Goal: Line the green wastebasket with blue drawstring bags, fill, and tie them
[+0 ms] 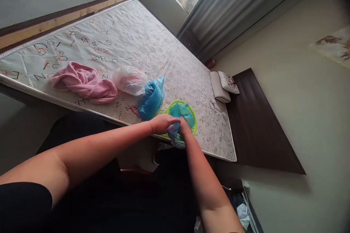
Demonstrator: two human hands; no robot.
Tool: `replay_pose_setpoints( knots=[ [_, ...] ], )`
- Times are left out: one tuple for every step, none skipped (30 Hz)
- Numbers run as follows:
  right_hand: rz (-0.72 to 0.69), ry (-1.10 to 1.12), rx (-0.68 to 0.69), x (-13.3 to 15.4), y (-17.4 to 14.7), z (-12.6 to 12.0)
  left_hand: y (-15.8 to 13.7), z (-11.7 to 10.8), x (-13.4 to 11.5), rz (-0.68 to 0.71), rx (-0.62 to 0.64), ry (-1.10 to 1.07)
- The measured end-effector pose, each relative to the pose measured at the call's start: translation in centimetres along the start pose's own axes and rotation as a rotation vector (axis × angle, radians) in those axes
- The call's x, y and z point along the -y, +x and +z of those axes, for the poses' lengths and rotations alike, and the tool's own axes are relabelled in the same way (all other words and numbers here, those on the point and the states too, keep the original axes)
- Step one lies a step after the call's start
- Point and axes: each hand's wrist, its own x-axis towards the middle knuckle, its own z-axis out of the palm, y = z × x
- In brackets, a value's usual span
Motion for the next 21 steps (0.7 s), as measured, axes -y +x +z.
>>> replay_pose_setpoints(
  knots=[
    [0.064, 0.010, 0.031, -0.3, 1.0, 0.2, 0.2, -0.2, 0.3, -0.031, -0.040, 0.018],
    [0.113, 0.016, 0.049, -0.6, 1.7, 0.2, 0.5, -0.5, 0.6, -0.073, -0.089, 0.014],
    [0.158, 0.029, 0.052, -0.8, 2.3, 0.1, 0.9, -0.9, 1.0, -0.137, -0.160, -0.015],
    [0.195, 0.045, 0.033, -1.0, 2.8, -0.1, 1.2, -1.4, 1.4, -0.243, -0.276, -0.082],
    [0.219, 0.065, -0.015, -1.0, 3.1, -0.5, 1.6, -1.9, 1.9, -0.367, -0.398, -0.177],
    [0.232, 0.089, -0.089, -1.0, 3.4, -1.0, 2.0, -2.5, 2.4, -0.491, -0.504, -0.284],
    [0.236, 0.117, -0.183, -0.9, 3.5, -1.7, 2.4, -3.0, 3.0, -0.604, -0.584, -0.390],
    [0.235, 0.148, -0.287, -0.9, 3.5, -2.6, 2.8, -3.5, 3.6, -0.696, -0.631, -0.482],
    [0.234, 0.182, -0.396, -0.8, 3.5, -3.5, 3.1, -4.0, 4.3, -0.763, -0.648, -0.553],
    [0.235, 0.219, -0.501, -0.9, 3.3, -4.5, 3.3, -4.3, 4.9, -0.807, -0.645, -0.608],
    [0.240, 0.262, -0.599, -1.0, 3.0, -5.6, 3.4, -4.6, 5.4, -0.836, -0.633, -0.650],
    [0.252, 0.311, -0.684, -1.2, 2.6, -6.7, 3.5, -4.7, 5.8, -0.863, -0.629, -0.699],
    [0.268, 0.369, -0.752, -1.4, 2.2, -7.7, 3.6, -4.8, 6.1, -0.883, -0.626, -0.745],
    [0.287, 0.435, -0.796, -1.7, 1.7, -8.7, 3.5, -4.7, 6.2, -0.895, -0.625, -0.787],
    [0.308, 0.507, -0.812, -2.1, 1.1, -9.6, 3.5, -4.7, 6.2, -0.898, -0.623, -0.824],
    [0.330, 0.580, -0.803, -2.4, 0.5, -10.5, 3.5, -4.6, 6.0, -0.895, -0.616, -0.859],
    [0.353, 0.650, -0.774, -2.8, -0.1, -11.2, 3.5, -4.5, 5.8, -0.885, -0.604, -0.893],
    [0.372, 0.711, -0.735, -3.2, -0.8, -11.8, 3.5, -4.5, 5.6, -0.873, -0.588, -0.926],
    [0.388, 0.762, -0.692, -3.6, -1.4, -12.2, 3.5, -4.5, 5.2, -0.860, -0.568, -0.955],
    [0.399, 0.805, -0.651, -4.1, -2.1, -12.4, 3.5, -4.5, 4.9, -0.850, -0.543, -0.980],
    [0.406, 0.840, -0.614, -4.5, -2.8, -12.4, 3.6, -4.5, 4.6, -0.841, -0.512, -1.000]
  ],
)
